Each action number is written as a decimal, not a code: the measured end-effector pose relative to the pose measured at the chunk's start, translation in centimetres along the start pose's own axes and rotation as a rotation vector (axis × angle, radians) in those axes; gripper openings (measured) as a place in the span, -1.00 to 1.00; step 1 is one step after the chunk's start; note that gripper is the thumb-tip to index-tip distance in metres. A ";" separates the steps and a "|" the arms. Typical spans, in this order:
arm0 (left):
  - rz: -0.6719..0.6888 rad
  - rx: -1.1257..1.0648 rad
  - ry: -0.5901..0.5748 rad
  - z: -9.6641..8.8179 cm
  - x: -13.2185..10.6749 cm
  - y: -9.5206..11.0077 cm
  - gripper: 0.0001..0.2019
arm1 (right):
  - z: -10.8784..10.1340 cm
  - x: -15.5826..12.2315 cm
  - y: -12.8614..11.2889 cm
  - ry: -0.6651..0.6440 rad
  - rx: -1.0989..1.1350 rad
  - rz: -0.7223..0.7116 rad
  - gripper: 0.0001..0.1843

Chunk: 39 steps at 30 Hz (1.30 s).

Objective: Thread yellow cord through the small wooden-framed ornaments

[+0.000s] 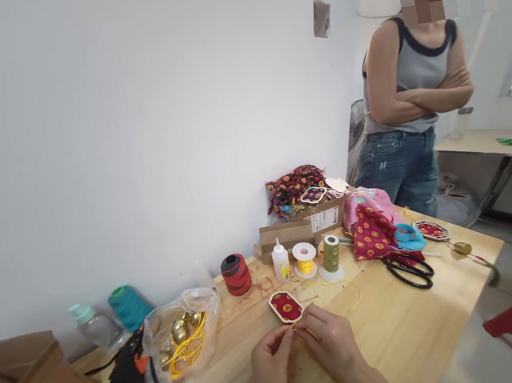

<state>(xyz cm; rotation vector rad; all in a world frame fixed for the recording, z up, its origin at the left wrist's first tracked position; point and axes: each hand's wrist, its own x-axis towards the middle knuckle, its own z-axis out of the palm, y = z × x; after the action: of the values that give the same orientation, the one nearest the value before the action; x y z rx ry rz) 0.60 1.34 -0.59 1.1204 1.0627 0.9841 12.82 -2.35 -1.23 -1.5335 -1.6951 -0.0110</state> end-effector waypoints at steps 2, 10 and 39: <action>0.002 -0.009 0.021 0.2 -0.1 0.0 -0.81 | -0.1 0.0 0.0 0.036 0.001 -0.014 -0.77; 0.035 0.008 0.046 0.3 0.1 -0.3 -0.84 | -0.4 0.3 -0.1 0.043 -0.006 -0.055 -0.79; 0.119 -0.014 0.031 -0.6 0.5 -0.6 -0.71 | 1.1 0.3 -0.4 0.034 0.283 0.233 -0.88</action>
<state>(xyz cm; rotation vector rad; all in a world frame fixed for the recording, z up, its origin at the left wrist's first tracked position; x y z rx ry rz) 0.14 1.87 -1.30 1.1708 1.0217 1.1049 11.88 -1.65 -1.60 -1.4951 -1.4136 0.3099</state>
